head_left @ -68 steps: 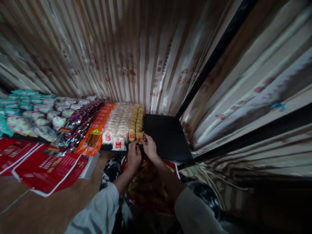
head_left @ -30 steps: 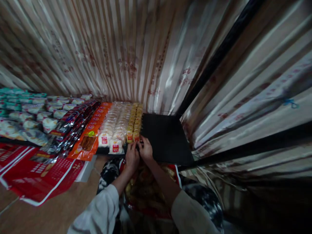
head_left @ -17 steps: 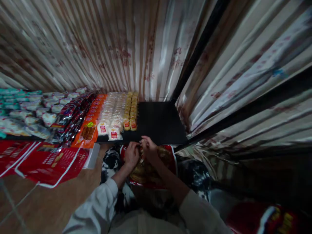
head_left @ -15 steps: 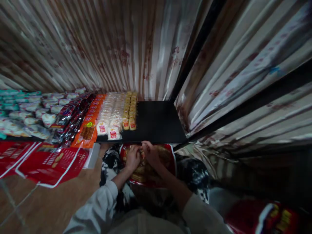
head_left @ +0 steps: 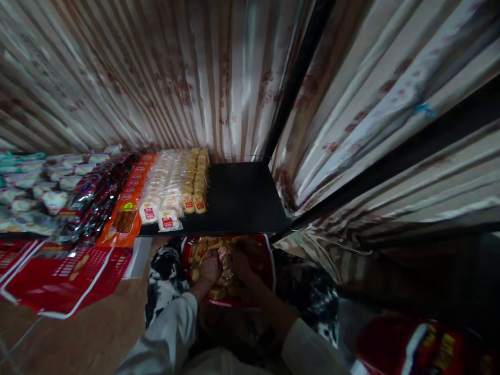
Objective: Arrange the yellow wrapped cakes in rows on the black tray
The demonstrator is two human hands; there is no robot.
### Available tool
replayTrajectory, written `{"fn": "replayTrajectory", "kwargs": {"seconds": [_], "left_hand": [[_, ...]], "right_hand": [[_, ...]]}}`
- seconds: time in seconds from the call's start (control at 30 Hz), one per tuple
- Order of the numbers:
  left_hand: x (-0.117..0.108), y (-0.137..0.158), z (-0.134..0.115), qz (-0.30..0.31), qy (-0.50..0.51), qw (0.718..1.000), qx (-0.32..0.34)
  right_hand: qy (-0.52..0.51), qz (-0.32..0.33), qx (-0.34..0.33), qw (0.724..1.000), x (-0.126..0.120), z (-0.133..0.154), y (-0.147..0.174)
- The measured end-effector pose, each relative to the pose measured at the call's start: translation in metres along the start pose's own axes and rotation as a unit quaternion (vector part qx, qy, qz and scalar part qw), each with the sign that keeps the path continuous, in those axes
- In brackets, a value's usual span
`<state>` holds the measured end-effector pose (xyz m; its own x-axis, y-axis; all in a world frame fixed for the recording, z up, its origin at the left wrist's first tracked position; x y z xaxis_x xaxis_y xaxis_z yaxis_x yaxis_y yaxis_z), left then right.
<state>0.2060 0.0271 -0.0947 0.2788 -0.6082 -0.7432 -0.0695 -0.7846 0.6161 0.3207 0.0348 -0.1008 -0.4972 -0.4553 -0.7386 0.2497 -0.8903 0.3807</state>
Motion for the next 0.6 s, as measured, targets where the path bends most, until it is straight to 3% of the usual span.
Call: {"fn": "replayTrajectory", "kwargs": {"seconds": [0.1,0.27,0.33,0.47,0.6], "left_hand": [[0.002,0.002,0.001,-0.016,0.033,0.999,-0.008],[0.000,0.021,0.007,-0.069,0.128,0.989,-0.006],[-0.001,0.029,0.010,-0.090,0.168,0.982,0.011],[-0.008,0.043,0.006,-0.154,0.247,0.953,0.081],[-0.032,0.050,-0.007,-0.226,0.297,0.921,0.115]], "right_hand": [[-0.027,-0.007,-0.014,1.000,0.001,-0.001,-0.002],[-0.111,-0.087,-0.031,0.989,-0.010,0.004,0.006],[-0.135,-0.088,-0.034,0.986,-0.016,0.010,0.011],[-0.178,-0.058,-0.035,0.982,-0.026,0.023,0.025],[-0.191,-0.120,-0.022,0.974,-0.046,0.035,0.034]]}}
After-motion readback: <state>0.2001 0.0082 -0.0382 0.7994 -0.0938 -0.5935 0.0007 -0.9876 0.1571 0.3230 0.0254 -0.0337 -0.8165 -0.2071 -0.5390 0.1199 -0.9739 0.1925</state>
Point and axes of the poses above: each hand's wrist, its own y-axis away from the middle knuckle, its own x-axis out of the palm, z = x × y, the point moved 3 cm from there along -y, towards the middle knuckle, and after that the axes turned 11 degrees about z, right-handed, at the moved point
